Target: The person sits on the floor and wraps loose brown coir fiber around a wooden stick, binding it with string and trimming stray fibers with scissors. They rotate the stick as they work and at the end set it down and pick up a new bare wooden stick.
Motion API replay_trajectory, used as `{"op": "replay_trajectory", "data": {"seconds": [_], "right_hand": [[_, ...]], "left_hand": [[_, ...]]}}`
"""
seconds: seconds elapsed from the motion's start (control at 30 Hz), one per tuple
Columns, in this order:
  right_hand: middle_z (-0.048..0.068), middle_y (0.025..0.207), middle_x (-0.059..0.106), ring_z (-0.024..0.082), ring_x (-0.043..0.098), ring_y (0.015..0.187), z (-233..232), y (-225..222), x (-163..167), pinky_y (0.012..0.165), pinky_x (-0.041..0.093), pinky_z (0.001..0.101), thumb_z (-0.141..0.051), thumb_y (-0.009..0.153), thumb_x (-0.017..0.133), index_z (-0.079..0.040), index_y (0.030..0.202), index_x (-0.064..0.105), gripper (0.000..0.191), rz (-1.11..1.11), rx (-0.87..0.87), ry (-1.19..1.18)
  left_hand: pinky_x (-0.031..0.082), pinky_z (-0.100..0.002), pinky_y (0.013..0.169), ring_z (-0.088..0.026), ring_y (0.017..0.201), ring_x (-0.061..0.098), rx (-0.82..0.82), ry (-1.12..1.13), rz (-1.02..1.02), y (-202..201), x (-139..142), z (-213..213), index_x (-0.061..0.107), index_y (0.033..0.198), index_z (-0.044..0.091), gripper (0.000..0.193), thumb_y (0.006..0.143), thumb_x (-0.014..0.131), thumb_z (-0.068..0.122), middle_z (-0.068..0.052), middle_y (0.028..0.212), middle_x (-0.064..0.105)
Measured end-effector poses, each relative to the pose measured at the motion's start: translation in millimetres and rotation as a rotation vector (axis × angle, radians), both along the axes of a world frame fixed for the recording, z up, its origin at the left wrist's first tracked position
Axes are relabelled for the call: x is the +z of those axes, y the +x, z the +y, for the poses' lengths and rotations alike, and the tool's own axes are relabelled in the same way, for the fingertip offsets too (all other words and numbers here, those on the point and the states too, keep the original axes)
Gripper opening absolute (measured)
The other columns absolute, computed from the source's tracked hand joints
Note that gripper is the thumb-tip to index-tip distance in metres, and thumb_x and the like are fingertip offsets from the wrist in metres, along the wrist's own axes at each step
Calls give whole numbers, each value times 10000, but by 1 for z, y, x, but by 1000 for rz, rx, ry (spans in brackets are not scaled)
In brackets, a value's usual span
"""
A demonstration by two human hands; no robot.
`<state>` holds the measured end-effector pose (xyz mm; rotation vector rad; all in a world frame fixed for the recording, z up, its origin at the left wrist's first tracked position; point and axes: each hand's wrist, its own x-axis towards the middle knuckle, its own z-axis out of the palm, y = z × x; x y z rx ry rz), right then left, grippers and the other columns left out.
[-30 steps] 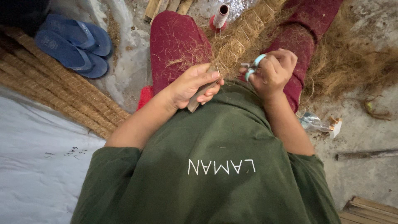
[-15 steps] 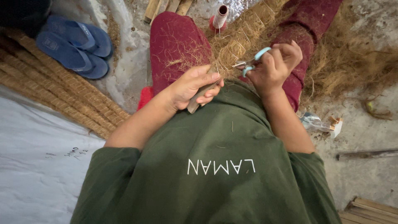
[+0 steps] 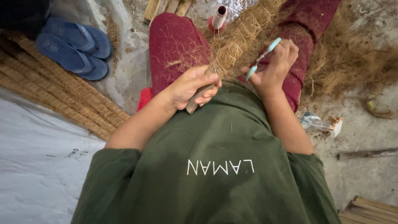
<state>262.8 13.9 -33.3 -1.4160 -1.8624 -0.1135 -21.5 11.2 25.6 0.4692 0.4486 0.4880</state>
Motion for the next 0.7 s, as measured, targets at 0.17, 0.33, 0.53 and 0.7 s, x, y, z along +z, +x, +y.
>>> {"op": "replay_trajectory", "data": {"seconds": [0.17, 0.33, 0.53, 0.7], "right_hand": [[188, 1247, 534, 397, 473, 1213, 4, -5, 6, 1082, 379, 561, -828, 893, 706, -5, 1291, 524, 933, -51, -29, -44], [193, 1198, 536, 411, 474, 1200, 9, -11, 10, 1070, 382, 565, -796, 889, 736, -28, 1217, 550, 856, -63, -16, -3], [159, 1043, 616, 370, 524, 1160, 14, -11, 15, 1067, 399, 568, -662, 900, 799, -36, 1009, 588, 669, -55, -2, 89], [117, 879, 642, 317, 557, 1024, 11, -2, 12, 1023, 428, 532, -526, 902, 914, -33, 886, 619, 575, -53, 35, 125]], "left_hand": [[402, -244, 468, -91, 491, 467, -13, -3, -7, -1, -2, -1, 573, 1070, 29, 235, 1085, 570, 263, -53, 737, 556], [398, -240, 469, -90, 495, 465, -40, -40, -19, -1, -3, -2, 572, 1074, 27, 240, 1088, 571, 266, -47, 732, 542], [407, -246, 471, -90, 497, 467, -49, -46, 5, 0, -4, -2, 570, 1075, 29, 244, 1085, 567, 273, -46, 737, 546], [404, -240, 474, -91, 500, 472, -23, -42, -6, -1, -4, -1, 571, 1073, 25, 243, 1083, 578, 267, -44, 733, 548]]}}
